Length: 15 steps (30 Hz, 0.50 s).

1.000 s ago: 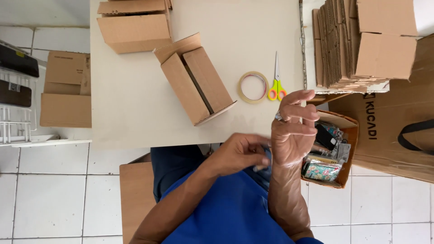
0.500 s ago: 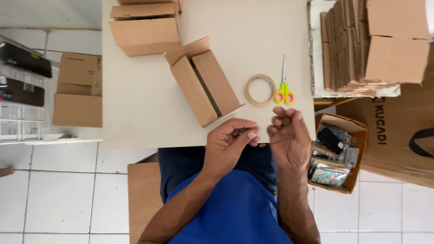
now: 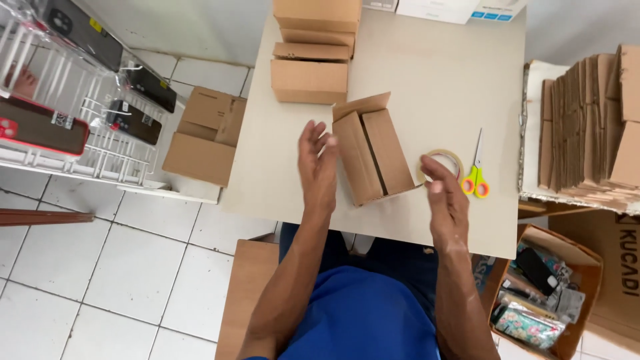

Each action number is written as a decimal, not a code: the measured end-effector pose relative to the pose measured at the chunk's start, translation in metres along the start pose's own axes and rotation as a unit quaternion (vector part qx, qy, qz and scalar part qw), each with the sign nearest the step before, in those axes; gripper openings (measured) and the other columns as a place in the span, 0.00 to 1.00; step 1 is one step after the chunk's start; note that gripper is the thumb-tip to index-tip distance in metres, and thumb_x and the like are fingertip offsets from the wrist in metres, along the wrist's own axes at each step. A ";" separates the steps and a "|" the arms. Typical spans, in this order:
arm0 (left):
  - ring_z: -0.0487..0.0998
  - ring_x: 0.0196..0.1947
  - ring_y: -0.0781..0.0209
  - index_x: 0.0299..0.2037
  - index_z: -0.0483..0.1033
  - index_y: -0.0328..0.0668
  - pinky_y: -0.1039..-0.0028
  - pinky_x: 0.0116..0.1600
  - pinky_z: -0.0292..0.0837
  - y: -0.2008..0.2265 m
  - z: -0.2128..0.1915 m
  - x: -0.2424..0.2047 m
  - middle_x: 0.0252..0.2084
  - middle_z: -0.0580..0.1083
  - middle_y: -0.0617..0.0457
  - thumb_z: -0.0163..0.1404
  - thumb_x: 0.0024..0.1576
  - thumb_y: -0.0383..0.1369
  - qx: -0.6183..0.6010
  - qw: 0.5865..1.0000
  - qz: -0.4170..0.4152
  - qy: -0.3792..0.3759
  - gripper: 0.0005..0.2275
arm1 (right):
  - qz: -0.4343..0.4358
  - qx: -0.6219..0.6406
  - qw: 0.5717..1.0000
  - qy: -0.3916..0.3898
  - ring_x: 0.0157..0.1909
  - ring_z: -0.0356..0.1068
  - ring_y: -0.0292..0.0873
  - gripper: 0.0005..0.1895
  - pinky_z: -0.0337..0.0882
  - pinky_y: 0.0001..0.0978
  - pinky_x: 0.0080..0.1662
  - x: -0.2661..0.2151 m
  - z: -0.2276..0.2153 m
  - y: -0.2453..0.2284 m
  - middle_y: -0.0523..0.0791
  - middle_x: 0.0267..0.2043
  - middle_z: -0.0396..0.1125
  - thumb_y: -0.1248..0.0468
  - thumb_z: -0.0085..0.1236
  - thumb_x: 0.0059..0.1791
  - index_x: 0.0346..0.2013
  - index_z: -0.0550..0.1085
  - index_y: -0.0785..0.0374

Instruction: Assembling and taping small cardboard boxes on a workspace table.

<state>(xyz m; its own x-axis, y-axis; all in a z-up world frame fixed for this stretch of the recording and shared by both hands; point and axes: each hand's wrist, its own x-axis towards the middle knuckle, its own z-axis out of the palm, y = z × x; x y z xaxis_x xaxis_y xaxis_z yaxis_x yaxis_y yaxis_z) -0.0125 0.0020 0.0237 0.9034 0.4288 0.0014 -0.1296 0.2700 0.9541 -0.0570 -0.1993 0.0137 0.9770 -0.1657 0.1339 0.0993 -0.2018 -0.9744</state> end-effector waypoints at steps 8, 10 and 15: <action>0.66 0.67 0.39 0.66 0.66 0.34 0.51 0.69 0.60 -0.039 0.000 0.051 0.61 0.69 0.33 0.52 0.56 0.61 0.079 0.967 -0.190 -0.149 0.39 | -0.144 -0.181 0.969 -0.089 0.59 0.73 0.53 0.15 0.72 0.45 0.59 -0.007 0.014 0.006 0.46 0.49 0.75 0.79 0.66 0.41 0.35 0.84 0.57; 0.70 0.61 0.44 0.61 0.72 0.38 0.55 0.63 0.64 -0.055 -0.008 0.059 0.56 0.72 0.37 0.49 0.57 0.63 0.114 0.960 -0.185 -0.175 0.35 | -0.197 -0.171 0.962 -0.083 0.53 0.75 0.53 0.14 0.74 0.45 0.55 -0.012 0.010 0.005 0.46 0.45 0.77 0.79 0.65 0.42 0.34 0.84 0.58; 0.76 0.52 0.48 0.55 0.78 0.46 0.58 0.54 0.70 -0.035 -0.015 0.056 0.48 0.77 0.42 0.42 0.56 0.69 0.222 0.917 -0.191 -0.272 0.36 | -0.300 -0.172 0.937 -0.054 0.41 0.77 0.53 0.10 0.76 0.43 0.48 -0.026 -0.009 0.019 0.46 0.37 0.78 0.78 0.64 0.43 0.32 0.84 0.61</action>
<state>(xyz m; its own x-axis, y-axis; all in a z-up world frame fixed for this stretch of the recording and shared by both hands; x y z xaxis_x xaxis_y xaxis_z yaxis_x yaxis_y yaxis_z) 0.0365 0.0299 -0.0140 0.9339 -0.1493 -0.3249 0.3095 -0.1176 0.9436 -0.0822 -0.2072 -0.0063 0.7798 0.1716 0.6020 0.5884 -0.5295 -0.6111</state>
